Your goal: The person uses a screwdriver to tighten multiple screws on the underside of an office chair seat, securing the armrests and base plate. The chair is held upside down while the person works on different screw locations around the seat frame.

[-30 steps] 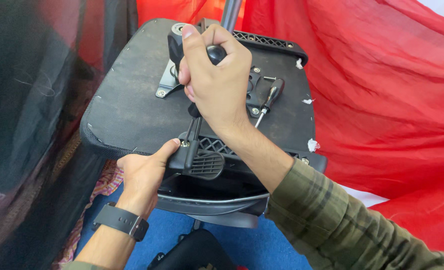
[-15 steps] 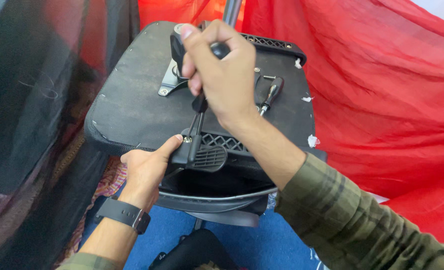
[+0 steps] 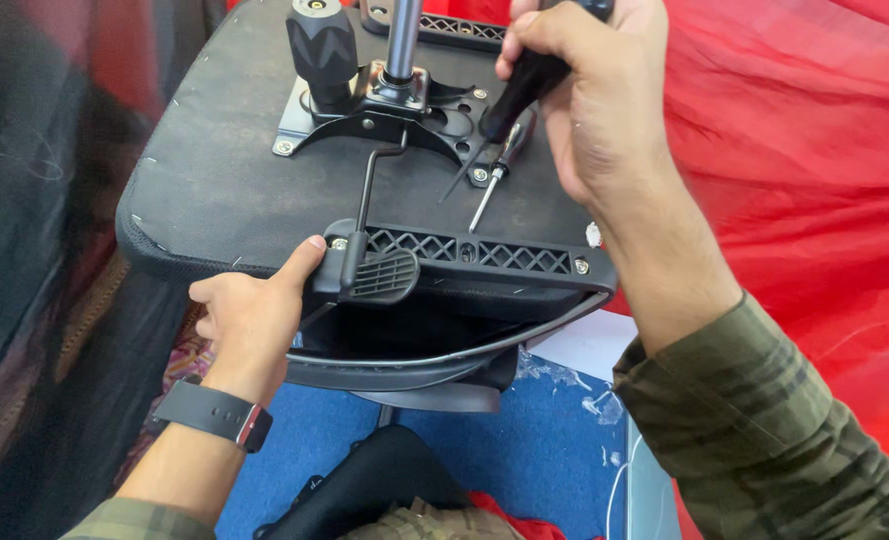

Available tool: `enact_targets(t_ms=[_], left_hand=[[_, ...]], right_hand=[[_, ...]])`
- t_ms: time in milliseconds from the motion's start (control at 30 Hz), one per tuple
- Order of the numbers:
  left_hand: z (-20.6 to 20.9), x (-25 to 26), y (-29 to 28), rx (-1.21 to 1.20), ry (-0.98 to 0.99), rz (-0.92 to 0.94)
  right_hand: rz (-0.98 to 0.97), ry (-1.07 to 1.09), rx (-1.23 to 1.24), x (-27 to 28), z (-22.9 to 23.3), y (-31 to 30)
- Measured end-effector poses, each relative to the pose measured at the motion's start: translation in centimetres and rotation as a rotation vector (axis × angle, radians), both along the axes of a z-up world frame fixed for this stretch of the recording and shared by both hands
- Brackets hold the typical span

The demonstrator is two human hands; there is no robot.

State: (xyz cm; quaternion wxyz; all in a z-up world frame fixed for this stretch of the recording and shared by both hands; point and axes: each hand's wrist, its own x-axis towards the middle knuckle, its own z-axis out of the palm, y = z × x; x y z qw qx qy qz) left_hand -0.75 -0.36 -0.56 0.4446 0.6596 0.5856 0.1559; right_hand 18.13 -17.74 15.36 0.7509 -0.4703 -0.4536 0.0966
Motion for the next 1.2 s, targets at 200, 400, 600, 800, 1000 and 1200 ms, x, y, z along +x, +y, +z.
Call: enact_targets(t_ms=[200,400,600,800,1000,1200], left_hand=[[1.0,-1.8,-2.0,0.808,0.181,-0.193],[1.5,-1.0,-0.4,0.851,-0.226,-0.677],[1.2,-1.1,1.7,0.765,-0.294,-0.921],[2.3,-1.2,2.4,0.718,-0.143,-1.136],[3.0,-1.0,0.7,0.795,-0.117,-1.003],[3.7,-0.9,0.7,0.816,-0.181,-0.959]], right_hand=[[-0.059,0.023,-0.025,2.4,1.0,-3.1],[-0.236,-0.012,0.034,5.0,1.1,-5.2],[-0.458,-0.241,-0.434,5.3,-0.1,-6.5],[-0.502,-0.304,-1.074,4.8,-2.4,-5.3],[-0.204,-0.297,-1.567,2.9,-5.7,-3.4],[-0.283,-0.337,-1.670,2.0,-6.1,-2.5]])
